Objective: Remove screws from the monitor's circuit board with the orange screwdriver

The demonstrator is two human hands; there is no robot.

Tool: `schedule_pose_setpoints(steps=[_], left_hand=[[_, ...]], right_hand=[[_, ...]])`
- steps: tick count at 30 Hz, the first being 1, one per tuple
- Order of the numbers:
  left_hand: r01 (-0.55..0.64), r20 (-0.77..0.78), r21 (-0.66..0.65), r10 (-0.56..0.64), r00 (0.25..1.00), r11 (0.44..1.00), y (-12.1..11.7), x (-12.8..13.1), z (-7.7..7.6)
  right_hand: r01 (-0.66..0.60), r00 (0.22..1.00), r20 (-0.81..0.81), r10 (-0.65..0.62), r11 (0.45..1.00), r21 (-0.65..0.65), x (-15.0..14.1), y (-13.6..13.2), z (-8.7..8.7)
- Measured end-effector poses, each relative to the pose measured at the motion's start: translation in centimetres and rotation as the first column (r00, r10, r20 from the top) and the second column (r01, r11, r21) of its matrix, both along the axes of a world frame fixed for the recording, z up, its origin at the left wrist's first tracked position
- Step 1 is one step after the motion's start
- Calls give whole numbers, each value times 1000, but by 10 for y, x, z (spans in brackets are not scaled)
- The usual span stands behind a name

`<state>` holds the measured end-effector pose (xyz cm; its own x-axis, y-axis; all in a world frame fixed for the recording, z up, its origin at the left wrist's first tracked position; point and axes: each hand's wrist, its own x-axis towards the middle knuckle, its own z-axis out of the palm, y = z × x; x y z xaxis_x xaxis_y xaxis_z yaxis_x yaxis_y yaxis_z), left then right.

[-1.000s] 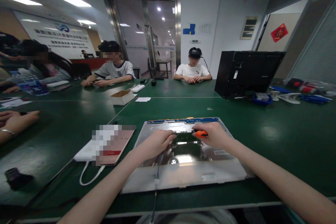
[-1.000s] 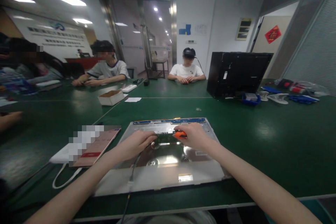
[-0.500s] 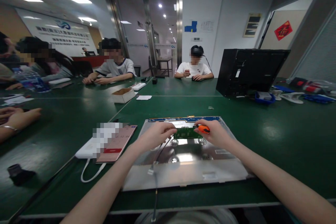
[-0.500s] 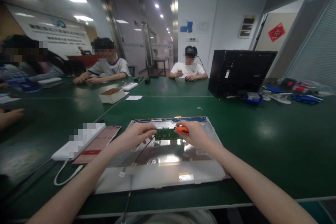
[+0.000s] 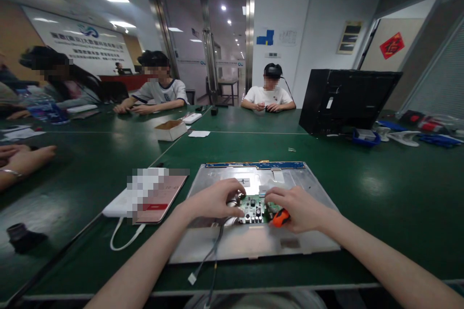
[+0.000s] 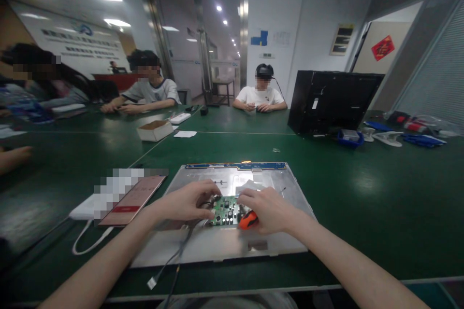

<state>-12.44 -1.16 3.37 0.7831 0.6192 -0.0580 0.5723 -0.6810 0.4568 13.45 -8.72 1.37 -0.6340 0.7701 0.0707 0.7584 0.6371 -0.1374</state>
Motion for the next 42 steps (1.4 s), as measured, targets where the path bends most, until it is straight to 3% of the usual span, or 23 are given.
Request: schedule_pose_setpoints(steps=[5,19,22,25,29,31,33,35,42], left_hand=[[16,0,33,-16,1000,999,-3,4,-6],[-13,25,0,13,1000,1000,-3,2,-12],[-18,21,-20,18,1000,1000,-2,1,-13],[-38,47,-52,41,998,998,3,-2,-13],[-229,133,33,223,966,973,13,-8,-8],[-320,120,158,304,945,934,19,-12,-1],[-341,42,284,343,938,896,24,-15,8],[-288,-79,400,346,935,870,27,-19,20],[1,-373,574,260,891,819,33,-37,61]], right_hand=[[-10,995,-95,4,998,-57,4,5,-4],[9,993,-117,-21,995,-97,9,9,2],[-8,990,-142,1,999,-49,10,8,2],[-23,962,-267,55,992,122,12,7,0],[87,820,-542,186,895,438,18,7,0],[212,710,-676,197,856,472,21,8,1],[317,592,-790,160,855,411,24,10,3],[357,488,-866,111,880,314,26,12,2],[264,265,-964,0,962,73,25,17,-4]])
